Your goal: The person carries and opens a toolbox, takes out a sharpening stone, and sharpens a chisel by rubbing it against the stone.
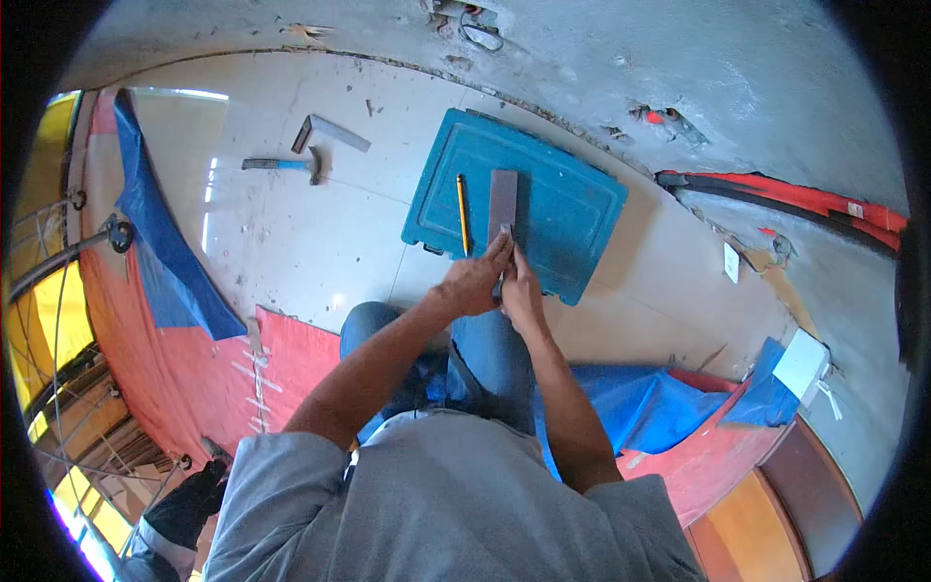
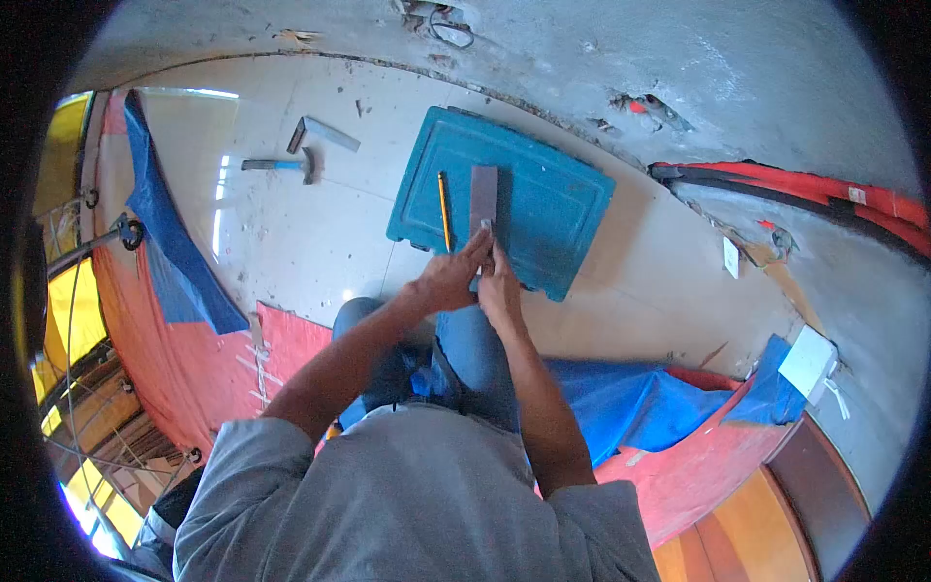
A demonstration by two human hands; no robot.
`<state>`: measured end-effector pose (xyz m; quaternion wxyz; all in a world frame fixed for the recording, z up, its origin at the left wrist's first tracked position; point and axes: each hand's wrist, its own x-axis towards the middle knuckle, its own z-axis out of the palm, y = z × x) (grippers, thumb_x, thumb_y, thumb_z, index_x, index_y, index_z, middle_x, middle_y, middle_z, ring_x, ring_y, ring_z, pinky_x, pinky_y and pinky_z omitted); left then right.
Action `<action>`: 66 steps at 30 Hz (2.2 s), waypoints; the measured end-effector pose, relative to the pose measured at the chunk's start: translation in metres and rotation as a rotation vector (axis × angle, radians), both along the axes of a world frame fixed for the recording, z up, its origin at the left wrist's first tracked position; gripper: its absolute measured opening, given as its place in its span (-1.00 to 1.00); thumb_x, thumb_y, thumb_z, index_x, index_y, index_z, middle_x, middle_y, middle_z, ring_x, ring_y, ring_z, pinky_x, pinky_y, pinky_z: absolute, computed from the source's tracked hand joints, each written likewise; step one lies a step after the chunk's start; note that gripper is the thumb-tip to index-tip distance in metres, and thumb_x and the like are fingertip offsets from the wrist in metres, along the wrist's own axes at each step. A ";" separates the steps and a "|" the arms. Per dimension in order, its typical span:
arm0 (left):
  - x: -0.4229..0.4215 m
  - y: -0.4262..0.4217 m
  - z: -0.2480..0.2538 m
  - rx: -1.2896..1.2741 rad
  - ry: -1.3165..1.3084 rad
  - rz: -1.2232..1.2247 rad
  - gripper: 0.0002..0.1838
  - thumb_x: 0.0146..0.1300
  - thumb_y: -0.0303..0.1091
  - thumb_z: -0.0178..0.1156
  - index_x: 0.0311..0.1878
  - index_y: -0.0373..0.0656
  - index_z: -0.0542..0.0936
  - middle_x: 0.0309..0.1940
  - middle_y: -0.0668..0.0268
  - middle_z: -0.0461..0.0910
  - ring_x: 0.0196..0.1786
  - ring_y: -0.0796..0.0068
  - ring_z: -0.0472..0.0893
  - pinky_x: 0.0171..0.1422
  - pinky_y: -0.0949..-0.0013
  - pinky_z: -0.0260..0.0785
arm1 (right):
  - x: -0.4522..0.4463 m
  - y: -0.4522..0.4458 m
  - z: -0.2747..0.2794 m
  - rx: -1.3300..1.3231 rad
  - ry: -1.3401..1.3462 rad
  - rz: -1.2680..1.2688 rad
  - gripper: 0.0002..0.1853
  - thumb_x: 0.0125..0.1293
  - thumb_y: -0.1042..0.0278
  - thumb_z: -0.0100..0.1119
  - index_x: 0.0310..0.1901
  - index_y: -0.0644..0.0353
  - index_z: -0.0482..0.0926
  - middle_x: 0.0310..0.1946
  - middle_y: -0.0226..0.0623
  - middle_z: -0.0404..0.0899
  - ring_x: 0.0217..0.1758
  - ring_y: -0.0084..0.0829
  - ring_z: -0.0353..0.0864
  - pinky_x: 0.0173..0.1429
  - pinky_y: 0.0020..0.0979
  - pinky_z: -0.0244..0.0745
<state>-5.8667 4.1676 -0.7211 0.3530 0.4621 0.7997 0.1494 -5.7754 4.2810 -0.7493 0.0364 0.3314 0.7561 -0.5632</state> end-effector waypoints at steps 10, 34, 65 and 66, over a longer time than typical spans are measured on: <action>-0.031 0.016 0.003 0.003 -0.010 0.050 0.22 0.02 -0.14 0.55 0.65 -0.30 0.03 0.66 -0.19 0.01 0.29 -0.13 0.64 0.21 -0.01 0.63 | -0.038 0.019 0.037 -0.226 -0.145 -0.047 -0.44 0.60 0.27 -0.08 0.58 0.11 0.28 0.38 0.20 0.49 0.43 0.20 0.48 0.45 -0.07 0.42; -0.056 0.019 0.026 -0.065 0.003 0.032 0.17 0.05 -0.15 0.53 0.65 -0.29 0.07 0.66 -0.11 0.05 0.31 -0.09 0.63 0.21 0.02 0.64 | -0.047 0.014 0.024 -0.082 -0.072 0.006 -0.45 0.66 0.06 -0.10 0.56 0.06 0.36 0.02 0.05 0.71 -0.17 -0.10 0.71 -0.11 -0.14 0.61; -0.034 0.003 0.001 -0.053 0.020 -0.015 0.15 0.11 -0.14 0.49 0.66 -0.32 0.05 0.68 -0.13 0.00 0.31 -0.04 0.63 0.26 0.03 0.60 | -0.035 0.001 0.042 0.094 -0.076 0.041 -0.45 0.66 0.16 -0.17 0.60 0.03 0.29 0.39 0.10 0.52 0.30 0.10 0.62 0.24 -0.07 0.58; -0.060 0.017 0.010 -0.079 -0.016 -0.018 0.16 0.10 -0.16 0.50 0.66 -0.32 0.03 0.68 -0.14 0.00 0.34 -0.04 0.61 0.30 0.04 0.58 | -0.067 0.016 0.072 -0.215 -0.149 -0.060 -0.46 0.65 0.16 -0.12 0.58 0.02 0.31 0.38 0.16 0.50 0.37 0.13 0.56 0.31 -0.04 0.52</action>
